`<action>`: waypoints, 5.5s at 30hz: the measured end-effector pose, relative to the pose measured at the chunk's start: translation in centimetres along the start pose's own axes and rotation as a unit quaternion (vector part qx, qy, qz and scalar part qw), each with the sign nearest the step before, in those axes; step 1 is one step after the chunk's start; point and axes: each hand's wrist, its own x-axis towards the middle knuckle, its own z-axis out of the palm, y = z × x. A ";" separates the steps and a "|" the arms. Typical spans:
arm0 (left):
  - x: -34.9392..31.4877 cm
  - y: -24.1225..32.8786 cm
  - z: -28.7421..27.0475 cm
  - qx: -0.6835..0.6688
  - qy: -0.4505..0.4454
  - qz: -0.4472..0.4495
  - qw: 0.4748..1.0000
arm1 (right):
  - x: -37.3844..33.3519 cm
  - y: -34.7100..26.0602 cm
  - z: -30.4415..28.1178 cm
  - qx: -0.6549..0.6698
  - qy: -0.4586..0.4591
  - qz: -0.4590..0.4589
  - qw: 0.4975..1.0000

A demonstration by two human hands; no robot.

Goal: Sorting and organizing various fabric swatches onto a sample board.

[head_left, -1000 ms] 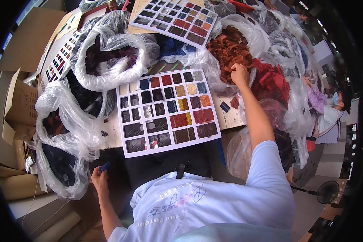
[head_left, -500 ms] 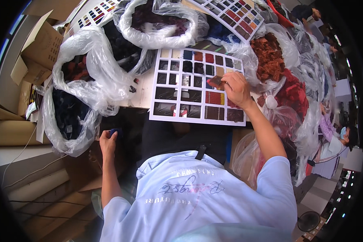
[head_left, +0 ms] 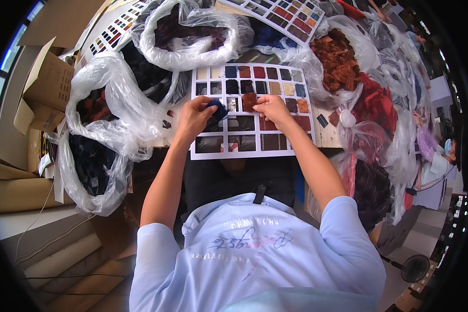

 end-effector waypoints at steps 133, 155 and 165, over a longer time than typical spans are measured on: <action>1.5 -1.1 2.0 0.012 -0.160 -0.196 0.967 | -11.9 3.6 3.5 -0.418 0.025 -0.523 0.742; -0.2 -1.6 6.2 0.424 -0.140 0.351 0.823 | -13.3 3.9 5.9 -0.500 -0.017 -0.376 0.780; 1.3 0.8 2.8 0.291 -0.094 0.248 0.919 | -12.6 1.4 1.5 -0.223 -0.016 -0.323 0.920</action>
